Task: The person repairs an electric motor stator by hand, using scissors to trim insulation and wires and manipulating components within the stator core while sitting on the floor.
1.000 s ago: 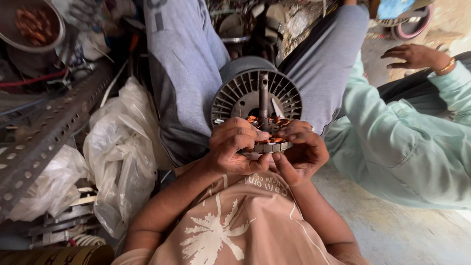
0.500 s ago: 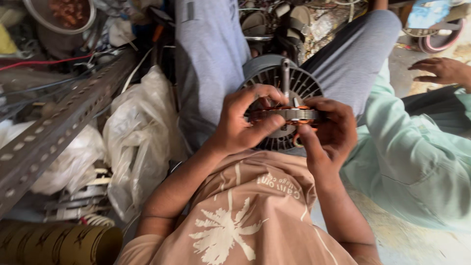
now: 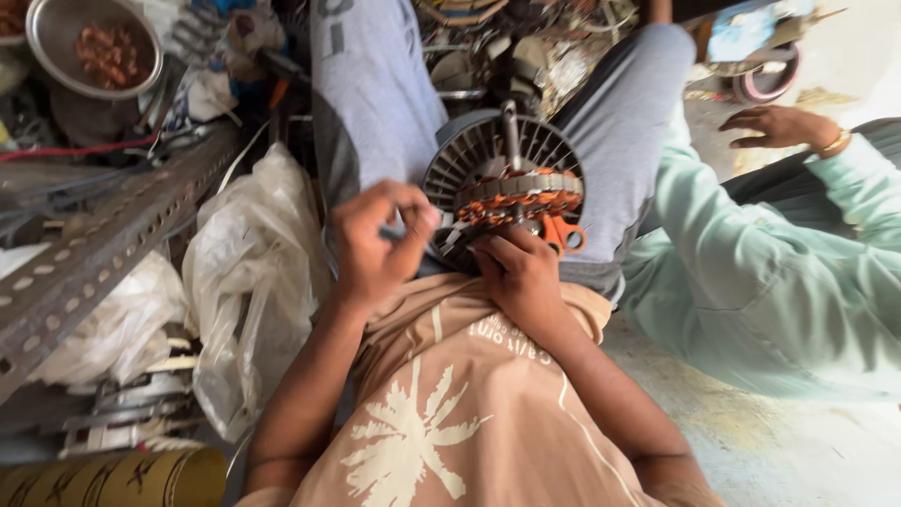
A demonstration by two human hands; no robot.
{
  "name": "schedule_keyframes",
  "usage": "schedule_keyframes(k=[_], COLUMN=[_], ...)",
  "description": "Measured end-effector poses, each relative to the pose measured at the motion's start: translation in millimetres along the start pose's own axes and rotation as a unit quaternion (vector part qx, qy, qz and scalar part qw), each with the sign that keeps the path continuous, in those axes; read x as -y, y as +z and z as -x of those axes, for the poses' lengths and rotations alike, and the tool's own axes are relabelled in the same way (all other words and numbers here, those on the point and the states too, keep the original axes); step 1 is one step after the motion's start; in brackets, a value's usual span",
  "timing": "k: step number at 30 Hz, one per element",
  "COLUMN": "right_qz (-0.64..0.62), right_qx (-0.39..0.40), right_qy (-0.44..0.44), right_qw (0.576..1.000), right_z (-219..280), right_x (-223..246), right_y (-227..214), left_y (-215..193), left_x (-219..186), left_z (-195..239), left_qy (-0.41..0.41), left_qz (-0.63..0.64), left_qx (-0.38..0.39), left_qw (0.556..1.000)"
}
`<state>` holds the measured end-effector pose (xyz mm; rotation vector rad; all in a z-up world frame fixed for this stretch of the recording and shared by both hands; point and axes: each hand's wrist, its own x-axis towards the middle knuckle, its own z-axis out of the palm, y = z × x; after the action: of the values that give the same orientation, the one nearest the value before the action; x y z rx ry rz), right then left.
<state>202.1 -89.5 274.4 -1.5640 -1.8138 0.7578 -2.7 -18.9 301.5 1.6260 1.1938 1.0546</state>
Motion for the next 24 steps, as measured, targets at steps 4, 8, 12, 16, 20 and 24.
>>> schedule_keyframes(k=[4, 8, 12, 16, 20, 24], right_qz=[-0.224, -0.394, -0.076, -0.12, -0.073, -0.067], right_qx=[0.003, -0.072, -0.123, -0.139, -0.125, -0.116], right_qy=[0.097, 0.146, -0.12, -0.099, -0.096, -0.062], right_qw=[0.97, 0.904, 0.982, 0.978, 0.985, 0.989], right_z=[13.3, 25.1, 2.8, -23.2, -45.9, -53.9], right_x=[0.3, 15.2, 9.8, 11.4, 15.7, 13.4], right_y=[-23.2, -29.8, -40.4, -62.2, -77.3, -79.6], left_y=[18.4, 52.8, 61.9, 60.9, 74.3, 66.8], left_x=[-9.1, -11.1, -8.1, -0.2, 2.7, -0.5], left_z=[7.0, 28.7, 33.0, 2.0, -5.2, -6.8], left_qy=[0.083, 0.021, -0.024, 0.124, -0.113, -0.038], left_qz=[0.022, 0.035, 0.104, -0.008, 0.289, 0.14], left_qx=[0.124, 0.133, 0.074, -0.091, 0.017, 0.048], left_qw=[0.989, 0.99, 0.992, 0.988, 0.951, 0.988])
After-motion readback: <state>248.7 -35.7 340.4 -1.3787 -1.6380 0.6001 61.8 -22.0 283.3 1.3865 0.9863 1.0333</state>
